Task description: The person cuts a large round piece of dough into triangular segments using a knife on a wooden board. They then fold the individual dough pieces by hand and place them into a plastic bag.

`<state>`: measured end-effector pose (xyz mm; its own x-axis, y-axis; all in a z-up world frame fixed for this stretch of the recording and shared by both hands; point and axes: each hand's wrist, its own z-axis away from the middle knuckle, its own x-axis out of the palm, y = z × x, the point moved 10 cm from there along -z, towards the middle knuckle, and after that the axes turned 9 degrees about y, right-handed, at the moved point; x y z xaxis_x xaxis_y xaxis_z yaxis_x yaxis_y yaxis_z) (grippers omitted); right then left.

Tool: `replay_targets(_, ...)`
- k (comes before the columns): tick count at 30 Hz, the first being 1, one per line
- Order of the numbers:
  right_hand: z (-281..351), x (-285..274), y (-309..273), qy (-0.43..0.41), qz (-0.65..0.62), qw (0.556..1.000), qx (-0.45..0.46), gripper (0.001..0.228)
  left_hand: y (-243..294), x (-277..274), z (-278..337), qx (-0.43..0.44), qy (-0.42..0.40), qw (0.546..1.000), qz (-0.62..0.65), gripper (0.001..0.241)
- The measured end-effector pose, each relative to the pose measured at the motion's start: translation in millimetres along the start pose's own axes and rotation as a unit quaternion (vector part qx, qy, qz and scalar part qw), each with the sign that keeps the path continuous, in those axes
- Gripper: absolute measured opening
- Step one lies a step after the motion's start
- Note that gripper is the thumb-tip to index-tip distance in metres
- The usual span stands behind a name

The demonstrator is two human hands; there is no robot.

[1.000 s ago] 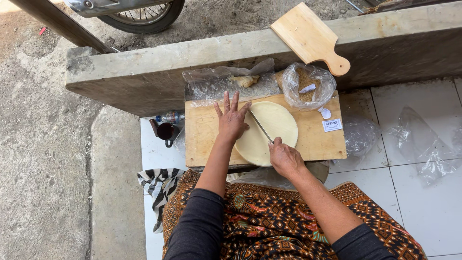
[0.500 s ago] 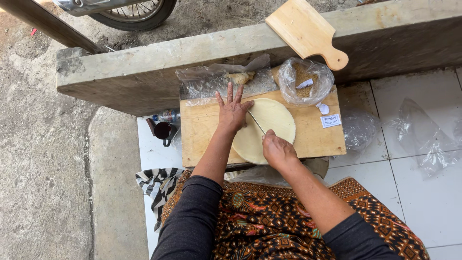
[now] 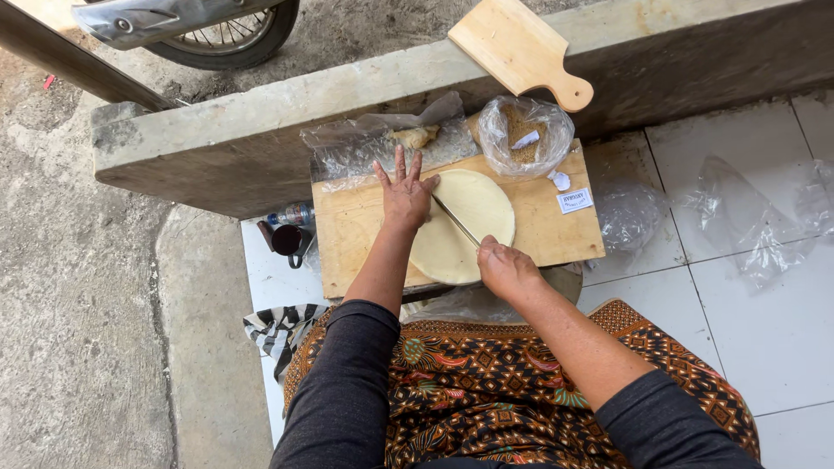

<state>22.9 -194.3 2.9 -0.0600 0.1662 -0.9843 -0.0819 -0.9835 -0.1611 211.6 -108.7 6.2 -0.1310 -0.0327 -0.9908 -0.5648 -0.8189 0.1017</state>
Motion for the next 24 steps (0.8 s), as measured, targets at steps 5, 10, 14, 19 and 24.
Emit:
replay_targets(5, 19, -4, 6, -0.046, 0.003, 0.999, 0.021, 0.017, 0, 0, 2, -0.005, -0.009, 1.000, 0.002, 0.038)
replay_targets(10, 42, -16, 13, -0.038, -0.016, 0.998, 0.047, 0.022, 0, 3, 2, -0.006, -0.015, 1.000, -0.004, 0.039)
replay_targets(14, 62, -26, 18, -0.062, -0.005, 0.997, 0.055, 0.027, -1, 5, 1, -0.012, -0.020, 1.000, 0.006, 0.041)
replay_targets(19, 82, -35, 22, -0.083, -0.041, 0.993, 0.073, 0.028, 1, 7, 4, -0.010, -0.014, 1.000, 0.002, 0.043)
replay_targets(24, 99, -37, 27, -0.090, -0.065, 0.990, 0.087, 0.029, -2, 7, 5, -0.019, -0.030, 0.999, 0.008, 0.042)
